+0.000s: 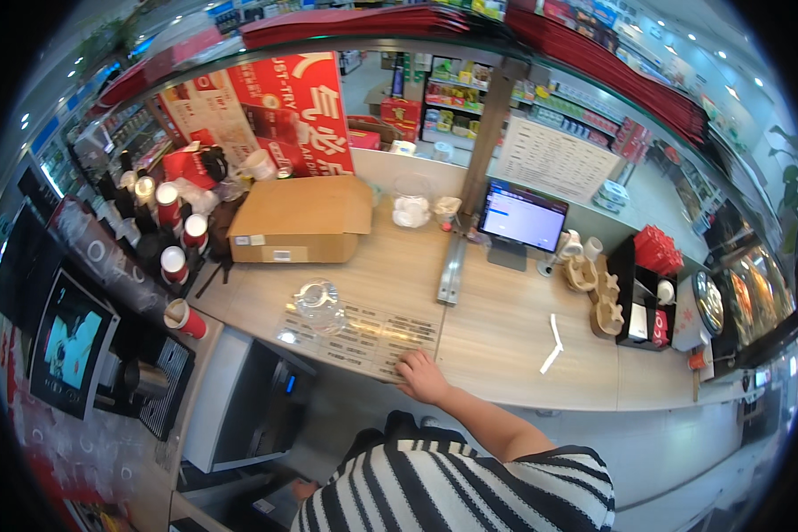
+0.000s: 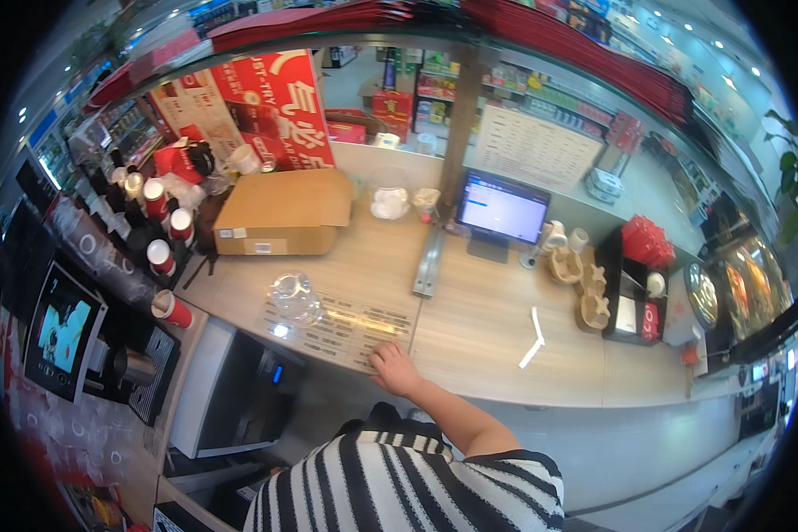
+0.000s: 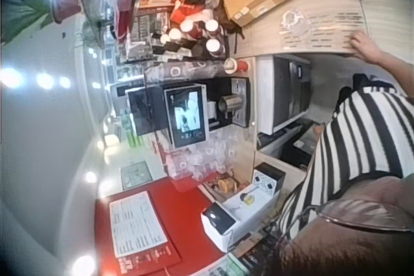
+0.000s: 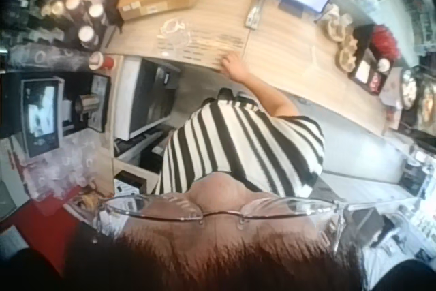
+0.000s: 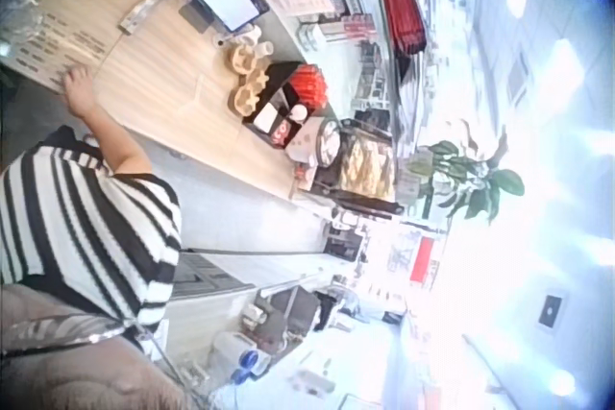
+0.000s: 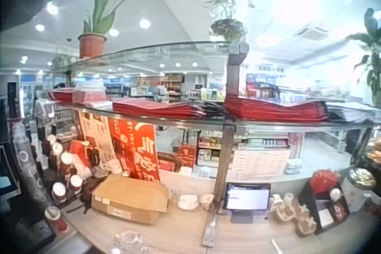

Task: The person prepares coffee by placing a pitcher under a coffee machine, selecting options on a digital screen, pouring the brewed coffee into a cup, and adding milk from a dispenser.

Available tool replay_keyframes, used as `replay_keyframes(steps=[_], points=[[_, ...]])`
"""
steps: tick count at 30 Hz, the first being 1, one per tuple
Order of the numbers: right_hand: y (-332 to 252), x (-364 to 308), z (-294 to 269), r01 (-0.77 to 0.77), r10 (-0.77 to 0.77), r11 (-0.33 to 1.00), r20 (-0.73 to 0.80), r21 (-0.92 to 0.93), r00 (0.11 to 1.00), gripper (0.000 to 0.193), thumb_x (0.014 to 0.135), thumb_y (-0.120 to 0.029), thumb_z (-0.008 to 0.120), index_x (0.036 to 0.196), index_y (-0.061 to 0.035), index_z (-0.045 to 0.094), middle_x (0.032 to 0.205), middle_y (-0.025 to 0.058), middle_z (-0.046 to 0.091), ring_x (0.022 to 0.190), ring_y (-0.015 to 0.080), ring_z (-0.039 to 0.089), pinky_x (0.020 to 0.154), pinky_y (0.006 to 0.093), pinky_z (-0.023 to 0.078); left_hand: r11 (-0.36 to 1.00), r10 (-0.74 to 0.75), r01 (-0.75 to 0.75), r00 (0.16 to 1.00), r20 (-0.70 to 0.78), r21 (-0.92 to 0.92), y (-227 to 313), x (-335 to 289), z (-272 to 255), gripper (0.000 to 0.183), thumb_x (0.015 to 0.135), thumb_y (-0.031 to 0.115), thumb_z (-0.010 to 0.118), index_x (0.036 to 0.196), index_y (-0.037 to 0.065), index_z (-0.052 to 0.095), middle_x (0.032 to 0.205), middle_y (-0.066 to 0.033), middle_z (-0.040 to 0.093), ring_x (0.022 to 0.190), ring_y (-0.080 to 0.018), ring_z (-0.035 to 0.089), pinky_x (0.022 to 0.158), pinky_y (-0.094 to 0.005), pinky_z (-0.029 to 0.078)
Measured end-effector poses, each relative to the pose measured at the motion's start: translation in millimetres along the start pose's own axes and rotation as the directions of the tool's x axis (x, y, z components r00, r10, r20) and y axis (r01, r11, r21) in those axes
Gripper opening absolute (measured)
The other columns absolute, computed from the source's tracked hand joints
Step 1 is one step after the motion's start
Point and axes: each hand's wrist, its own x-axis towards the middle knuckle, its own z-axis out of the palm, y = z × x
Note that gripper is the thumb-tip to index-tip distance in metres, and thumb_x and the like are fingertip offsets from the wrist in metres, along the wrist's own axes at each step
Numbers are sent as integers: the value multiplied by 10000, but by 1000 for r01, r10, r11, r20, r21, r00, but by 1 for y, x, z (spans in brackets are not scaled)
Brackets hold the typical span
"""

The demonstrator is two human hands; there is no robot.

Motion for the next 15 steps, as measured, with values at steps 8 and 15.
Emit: replay_keyframes(steps=[8, 15], points=[[15, -14, 10, 2, 3, 997, -61, 82, 998, 562, 720, -248, 790, 1181, -27, 557, 1261, 169, 514, 1243, 373, 453, 1111, 487, 341, 994, 47, -47, 999, 0, -96, 15, -8, 8, 666, 593, 232, 811, 1140, -21, 525, 1081, -236, 597, 1038, -398, 583, 922, -473, 467], [50, -25, -4, -18, 28, 996, -111, 92, 993, 582, 715, -217, 786, 1205, -12, 545, 1265, 200, 521, 1243, 388, 457, 1110, 494, 337, 892, 438, -430, 898, 32, -138, 163, -65, -36, 628, 749, 153, 753, 1280, -37, 479, 1254, -257, 529, 1174, -426, 505, 1028, -462, 404]])
